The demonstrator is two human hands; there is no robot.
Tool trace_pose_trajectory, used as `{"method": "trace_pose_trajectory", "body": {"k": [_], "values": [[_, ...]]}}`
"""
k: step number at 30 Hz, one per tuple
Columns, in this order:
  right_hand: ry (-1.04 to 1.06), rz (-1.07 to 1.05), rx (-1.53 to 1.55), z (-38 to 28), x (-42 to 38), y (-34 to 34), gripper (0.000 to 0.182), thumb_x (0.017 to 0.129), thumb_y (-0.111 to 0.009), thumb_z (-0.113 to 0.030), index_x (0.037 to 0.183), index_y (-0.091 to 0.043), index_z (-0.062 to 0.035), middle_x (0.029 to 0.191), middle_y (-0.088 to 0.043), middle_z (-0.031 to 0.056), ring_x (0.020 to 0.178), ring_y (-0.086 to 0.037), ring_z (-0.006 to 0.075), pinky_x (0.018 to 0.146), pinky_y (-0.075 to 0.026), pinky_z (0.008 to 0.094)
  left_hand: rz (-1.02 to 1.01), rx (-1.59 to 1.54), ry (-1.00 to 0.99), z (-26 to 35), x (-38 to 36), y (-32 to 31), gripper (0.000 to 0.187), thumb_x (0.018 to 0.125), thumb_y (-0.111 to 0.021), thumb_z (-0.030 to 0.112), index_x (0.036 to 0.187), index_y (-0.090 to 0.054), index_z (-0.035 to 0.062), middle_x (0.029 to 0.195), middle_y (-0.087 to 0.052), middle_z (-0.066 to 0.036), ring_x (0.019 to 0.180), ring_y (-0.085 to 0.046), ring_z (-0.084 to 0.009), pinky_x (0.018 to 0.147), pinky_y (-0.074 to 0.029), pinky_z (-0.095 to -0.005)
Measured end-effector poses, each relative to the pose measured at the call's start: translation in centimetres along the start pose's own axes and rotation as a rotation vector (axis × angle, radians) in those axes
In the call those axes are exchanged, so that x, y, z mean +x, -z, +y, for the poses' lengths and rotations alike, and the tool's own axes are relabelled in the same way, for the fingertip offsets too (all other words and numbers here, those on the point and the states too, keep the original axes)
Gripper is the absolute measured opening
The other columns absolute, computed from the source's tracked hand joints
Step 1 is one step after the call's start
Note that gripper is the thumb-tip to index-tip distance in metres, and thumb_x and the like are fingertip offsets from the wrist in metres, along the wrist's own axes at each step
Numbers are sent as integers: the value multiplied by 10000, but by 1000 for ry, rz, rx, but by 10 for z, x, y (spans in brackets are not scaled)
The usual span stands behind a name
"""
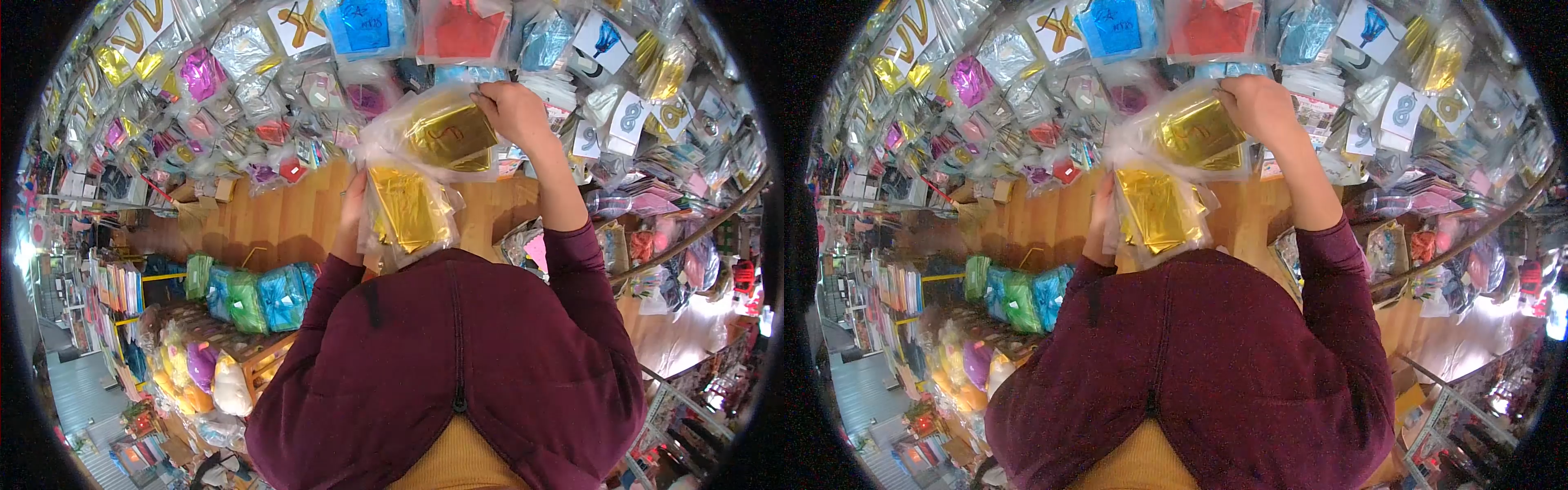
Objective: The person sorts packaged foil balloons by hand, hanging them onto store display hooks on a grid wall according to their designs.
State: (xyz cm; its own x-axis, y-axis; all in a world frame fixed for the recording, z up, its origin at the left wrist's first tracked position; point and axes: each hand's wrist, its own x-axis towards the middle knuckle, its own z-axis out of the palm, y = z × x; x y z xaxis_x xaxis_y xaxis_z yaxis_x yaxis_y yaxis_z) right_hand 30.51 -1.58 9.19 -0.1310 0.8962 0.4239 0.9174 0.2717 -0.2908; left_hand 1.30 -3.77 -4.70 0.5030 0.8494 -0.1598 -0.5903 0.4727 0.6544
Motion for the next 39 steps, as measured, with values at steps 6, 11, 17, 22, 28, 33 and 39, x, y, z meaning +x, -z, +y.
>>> {"method": "trace_pose_trajectory", "body": {"k": [6,11,17,22,28,33,39], "values": [[312,-78,194,-37,-23,20,175,750,-568,-182,686,-509,-30,643,-490,143,645,-516,336,538,-392,399,34,-16,-49,14,3,-55,424,942,-288,316,1227,-382,17,1129,-520,-122,987,-554,-221,831,-476,-334],[529,-414,419,-83,-53,5,177,705,-598,-225,781,-562,-69,739,-567,103,745,-561,309,627,-441,397,72,87,-182,14,12,-60,452,937,-284,352,1231,-374,21,1132,-519,-132,1003,-546,-227,853,-461,-347],[458,-391,621,-81,-66,-5,312,684,-651,-282,921,-562,-100,786,-571,113,777,-560,318,668,-441,401,-21,-233,-7,27,5,-91,523,919,-276,421,1244,-371,22,1166,-501,-148,1027,-534,-252,873,-447,-368],[118,-210,413,-75,-69,14,463,659,-687,-294,1063,-534,-127,897,-554,109,783,-563,321,662,-455,393,-2,-222,-61,28,8,-89,585,894,-294,482,1245,-371,20,1177,-493,-152,1032,-531,-258,875,-447,-377],[210,-167,248,-75,-79,-2,391,646,-689,-222,1002,-556,-132,943,-502,87,736,-566,297,608,-466,379,-35,-224,-50,30,13,-91,587,893,-289,483,1242,-376,18,1175,-491,-160,1026,-532,-271,871,-448,-393],[300,-105,279,-65,-81,-18,174,681,-632,-154,835,-568,-107,796,-517,60,704,-564,265,558,-462,357,-44,-231,-19,29,12,-92,590,894,-281,482,1243,-375,15,1174,-491,-167,1029,-528,-286,876,-442,-411],[333,-42,349,-55,-66,-2,154,643,-634,-54,786,-577,-48,777,-556,76,672,-570,266,556,-463,338,-22,-243,-33,28,9,-91,595,891,-275,481,1248,-367,13,1184,-485,-172,1042,-518,-300,889,-427,-426]]}}
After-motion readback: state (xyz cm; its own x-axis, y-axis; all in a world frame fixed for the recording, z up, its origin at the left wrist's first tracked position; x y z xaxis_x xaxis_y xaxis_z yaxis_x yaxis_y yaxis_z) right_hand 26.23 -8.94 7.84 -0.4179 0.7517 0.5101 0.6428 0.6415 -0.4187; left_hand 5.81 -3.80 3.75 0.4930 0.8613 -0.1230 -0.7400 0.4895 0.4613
